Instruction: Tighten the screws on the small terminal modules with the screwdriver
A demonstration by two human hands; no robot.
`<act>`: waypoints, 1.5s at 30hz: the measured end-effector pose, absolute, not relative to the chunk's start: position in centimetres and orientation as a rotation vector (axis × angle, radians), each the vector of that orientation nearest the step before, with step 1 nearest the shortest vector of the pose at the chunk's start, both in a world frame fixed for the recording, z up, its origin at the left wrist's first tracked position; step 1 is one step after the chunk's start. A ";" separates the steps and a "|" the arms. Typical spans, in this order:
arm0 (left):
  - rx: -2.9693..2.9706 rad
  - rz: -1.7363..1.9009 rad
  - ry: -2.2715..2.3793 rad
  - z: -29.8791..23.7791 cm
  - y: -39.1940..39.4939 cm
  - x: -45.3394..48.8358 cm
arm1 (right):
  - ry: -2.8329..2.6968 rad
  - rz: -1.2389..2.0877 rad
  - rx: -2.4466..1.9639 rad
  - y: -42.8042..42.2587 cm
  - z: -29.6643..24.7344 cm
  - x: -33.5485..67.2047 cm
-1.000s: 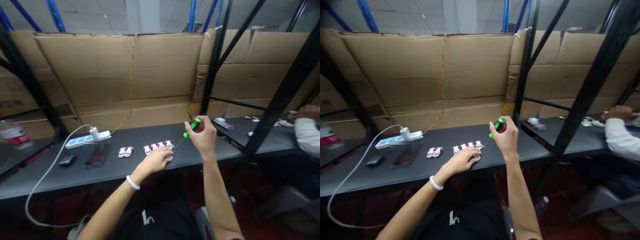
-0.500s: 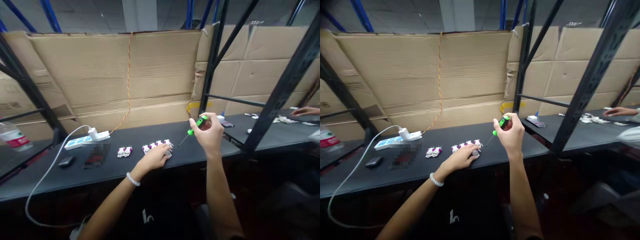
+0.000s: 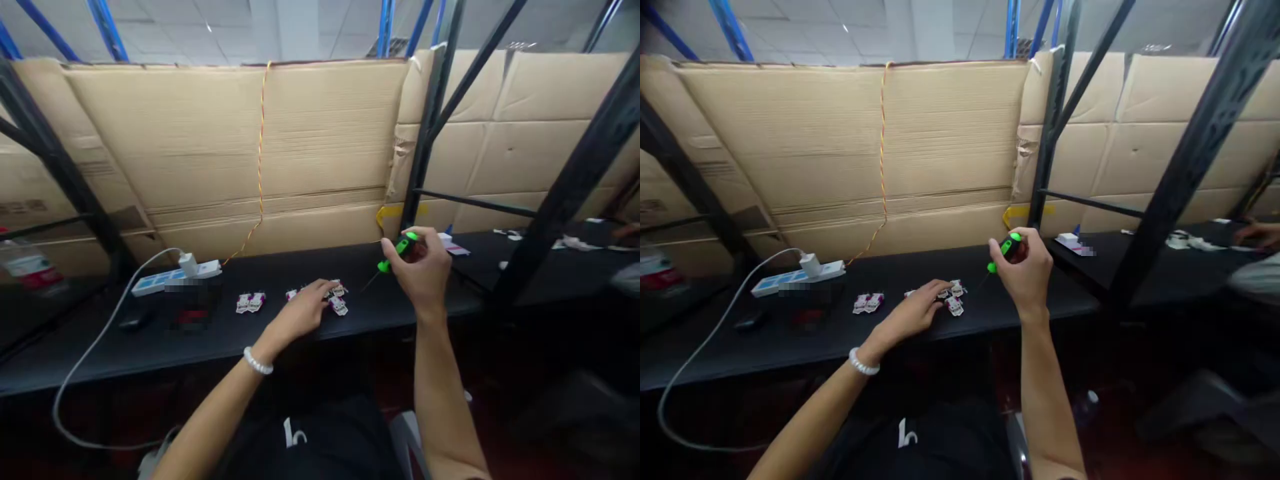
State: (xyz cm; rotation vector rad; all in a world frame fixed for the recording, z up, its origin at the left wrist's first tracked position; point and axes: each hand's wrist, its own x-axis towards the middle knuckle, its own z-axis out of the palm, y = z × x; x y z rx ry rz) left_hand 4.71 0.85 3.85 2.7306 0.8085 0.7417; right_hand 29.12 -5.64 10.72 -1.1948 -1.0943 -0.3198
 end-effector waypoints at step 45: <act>2.691 0.589 0.841 2.3 -0.1 -3.5 | -1.564 0.182 -0.881 -4.4 8.1 21.0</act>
